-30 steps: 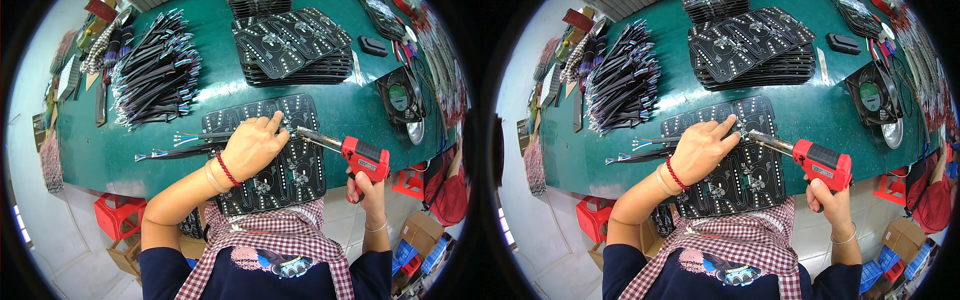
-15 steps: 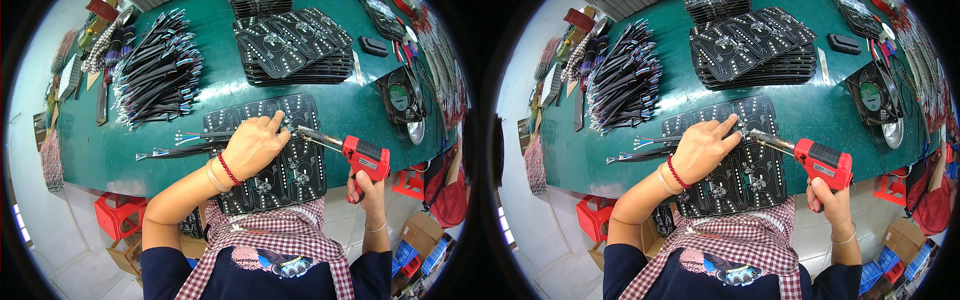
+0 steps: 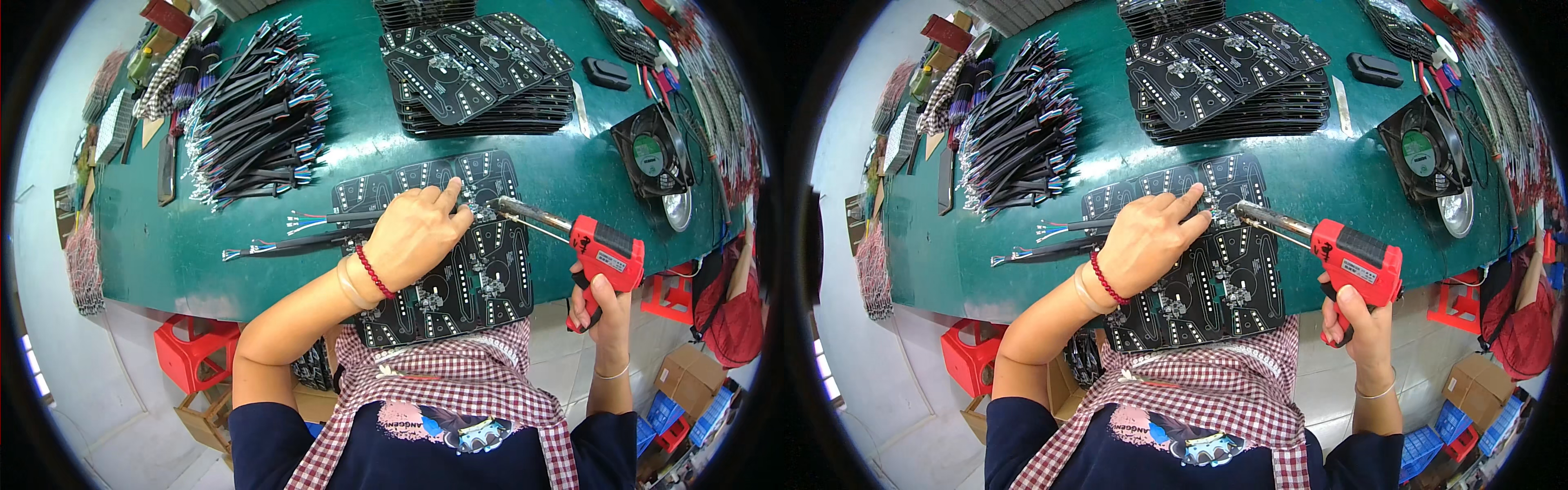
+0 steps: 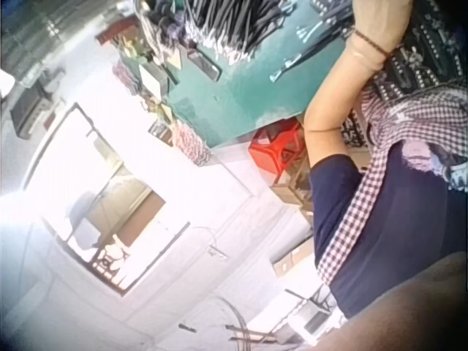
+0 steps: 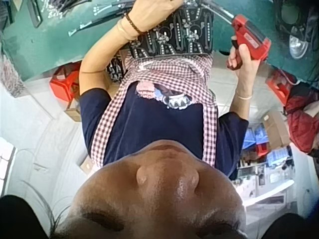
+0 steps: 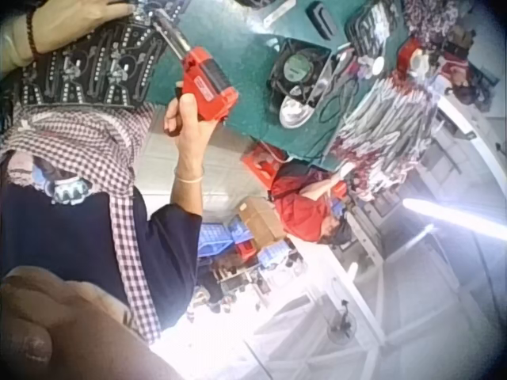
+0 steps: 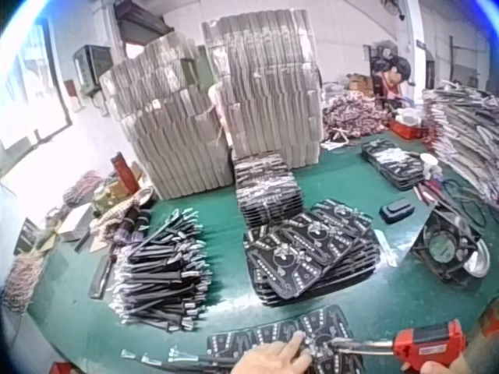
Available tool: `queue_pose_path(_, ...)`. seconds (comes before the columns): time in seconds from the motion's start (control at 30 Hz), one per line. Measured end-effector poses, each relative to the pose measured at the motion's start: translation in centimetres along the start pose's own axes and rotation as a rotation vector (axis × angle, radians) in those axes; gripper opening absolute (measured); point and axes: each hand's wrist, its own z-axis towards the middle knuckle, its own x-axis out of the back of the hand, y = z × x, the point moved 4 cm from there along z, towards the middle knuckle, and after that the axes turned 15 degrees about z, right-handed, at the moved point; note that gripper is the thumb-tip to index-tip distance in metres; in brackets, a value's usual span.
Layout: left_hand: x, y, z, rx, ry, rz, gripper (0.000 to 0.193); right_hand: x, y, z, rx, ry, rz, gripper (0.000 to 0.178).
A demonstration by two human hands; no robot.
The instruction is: The person solders wires onto circuit boards using a soldering iron and places the completed circuit boards into a cardboard box by hand.
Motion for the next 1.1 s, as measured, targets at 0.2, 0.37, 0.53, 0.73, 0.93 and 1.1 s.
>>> queue_pose_path(0.2, 0.5, 0.7, -1.1, 0.054, -0.116, 0.049, 0.033, 0.4, 0.2, -0.7, 0.064, 0.02, 0.099, 0.041)
queue_pose_path(0.37, 2.7, -2.7, -2.5, 0.193, 0.004, 0.08, 0.03, 1.2, 0.7, -2.0, 0.149, 0.106, 0.165, 0.04)
queue_pose_path(0.53, 2.8, -13.2, -8.9, 0.497, -0.198, 0.38, 0.019, 0.9, 0.6, -2.9, 0.198, 0.108, 0.16, 0.04)
queue_pose_path(0.73, 2.3, -17.5, -10.8, 0.394, 0.25, -0.233, 0.019, 0.5, 0.9, -3.1, 0.239, 0.121, 0.189, 0.04)
queue_pose_path(0.93, 4.7, -27.8, -15.7, 0.764, 1.396, -1.305, 0.013, -0.2, 1.4, -3.9, 0.266, 0.059, 0.223, 0.041)
queue_pose_path(1.1, 6.0, -26.0, -13.9, 0.817, 1.341, -0.944, 0.012, -1.1, 2.1, -4.4, 0.257, 0.044, 0.271, 0.04)
